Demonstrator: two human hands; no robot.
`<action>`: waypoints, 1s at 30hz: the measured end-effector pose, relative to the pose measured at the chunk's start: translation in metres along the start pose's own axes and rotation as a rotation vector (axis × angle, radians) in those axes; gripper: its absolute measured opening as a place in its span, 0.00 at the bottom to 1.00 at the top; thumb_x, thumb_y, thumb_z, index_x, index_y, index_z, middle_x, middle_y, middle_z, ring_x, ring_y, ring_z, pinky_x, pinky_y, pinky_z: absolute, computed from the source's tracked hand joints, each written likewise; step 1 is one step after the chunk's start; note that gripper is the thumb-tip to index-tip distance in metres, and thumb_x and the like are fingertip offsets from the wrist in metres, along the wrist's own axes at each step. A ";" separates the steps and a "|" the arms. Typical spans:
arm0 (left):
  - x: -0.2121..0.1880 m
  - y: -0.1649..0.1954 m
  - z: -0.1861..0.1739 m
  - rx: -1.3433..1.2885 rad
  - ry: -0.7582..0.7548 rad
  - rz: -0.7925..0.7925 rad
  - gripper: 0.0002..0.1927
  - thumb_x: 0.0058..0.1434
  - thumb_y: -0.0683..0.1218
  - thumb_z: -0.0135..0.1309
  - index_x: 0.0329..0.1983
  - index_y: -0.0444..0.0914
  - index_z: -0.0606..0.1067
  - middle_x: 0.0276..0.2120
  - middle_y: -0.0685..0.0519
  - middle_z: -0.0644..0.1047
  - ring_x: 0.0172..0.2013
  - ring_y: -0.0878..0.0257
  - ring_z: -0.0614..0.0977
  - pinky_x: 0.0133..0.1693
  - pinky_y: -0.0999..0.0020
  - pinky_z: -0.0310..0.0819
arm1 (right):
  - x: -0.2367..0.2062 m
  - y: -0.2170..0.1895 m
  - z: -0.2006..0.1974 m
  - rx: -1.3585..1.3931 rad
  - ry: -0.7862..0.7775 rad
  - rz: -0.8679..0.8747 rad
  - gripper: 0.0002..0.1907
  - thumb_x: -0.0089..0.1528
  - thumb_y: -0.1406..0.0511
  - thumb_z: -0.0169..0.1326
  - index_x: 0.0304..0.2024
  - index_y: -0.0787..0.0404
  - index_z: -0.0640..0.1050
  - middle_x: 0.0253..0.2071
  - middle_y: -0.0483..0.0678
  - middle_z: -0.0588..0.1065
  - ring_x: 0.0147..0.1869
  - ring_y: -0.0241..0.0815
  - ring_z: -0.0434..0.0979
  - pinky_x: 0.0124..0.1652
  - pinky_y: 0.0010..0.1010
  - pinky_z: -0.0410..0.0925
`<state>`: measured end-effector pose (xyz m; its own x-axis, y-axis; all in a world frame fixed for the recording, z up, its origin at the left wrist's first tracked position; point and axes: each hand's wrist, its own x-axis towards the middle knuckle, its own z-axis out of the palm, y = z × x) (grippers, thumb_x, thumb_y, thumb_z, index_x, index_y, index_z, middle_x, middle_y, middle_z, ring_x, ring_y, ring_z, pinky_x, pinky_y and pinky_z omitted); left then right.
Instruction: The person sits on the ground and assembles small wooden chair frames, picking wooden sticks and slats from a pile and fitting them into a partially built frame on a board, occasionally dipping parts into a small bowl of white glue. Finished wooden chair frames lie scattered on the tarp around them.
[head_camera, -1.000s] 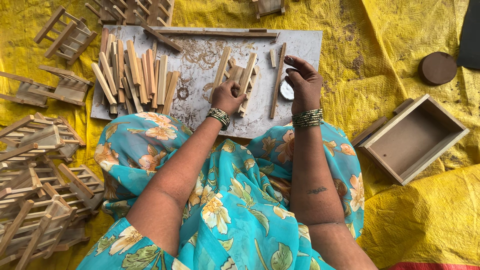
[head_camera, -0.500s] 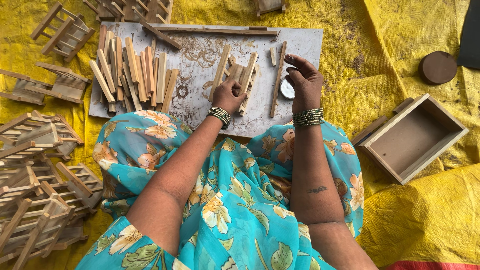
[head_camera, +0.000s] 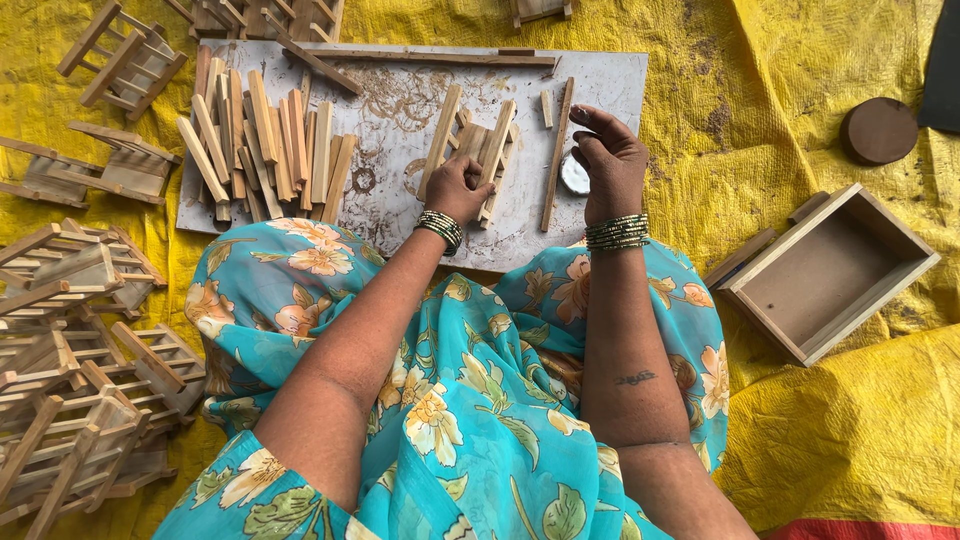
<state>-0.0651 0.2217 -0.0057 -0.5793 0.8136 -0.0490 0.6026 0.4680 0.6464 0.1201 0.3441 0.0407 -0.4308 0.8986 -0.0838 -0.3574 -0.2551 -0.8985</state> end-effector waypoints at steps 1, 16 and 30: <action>0.000 0.000 0.000 0.001 -0.004 -0.001 0.17 0.49 0.49 0.72 0.37 0.40 0.78 0.31 0.52 0.80 0.32 0.61 0.84 0.38 0.64 0.79 | 0.000 0.000 0.000 -0.001 0.001 0.001 0.16 0.62 0.76 0.54 0.51 0.60 0.83 0.49 0.44 0.82 0.43 0.28 0.79 0.43 0.23 0.74; -0.001 0.002 0.002 0.019 0.002 -0.016 0.18 0.49 0.49 0.72 0.38 0.39 0.76 0.33 0.52 0.80 0.34 0.59 0.84 0.40 0.63 0.79 | 0.000 0.000 0.001 -0.021 -0.011 0.010 0.17 0.62 0.76 0.52 0.51 0.60 0.82 0.50 0.44 0.82 0.43 0.28 0.78 0.44 0.22 0.74; 0.001 0.003 0.003 0.037 -0.032 -0.082 0.18 0.50 0.49 0.71 0.38 0.40 0.76 0.31 0.52 0.81 0.35 0.57 0.84 0.41 0.61 0.79 | -0.001 0.000 0.003 -0.019 -0.018 0.006 0.17 0.62 0.76 0.53 0.51 0.60 0.82 0.50 0.44 0.82 0.43 0.27 0.79 0.43 0.22 0.74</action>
<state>-0.0626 0.2250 -0.0064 -0.6097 0.7826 -0.1256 0.5742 0.5454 0.6106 0.1177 0.3425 0.0424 -0.4476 0.8904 -0.0820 -0.3390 -0.2539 -0.9059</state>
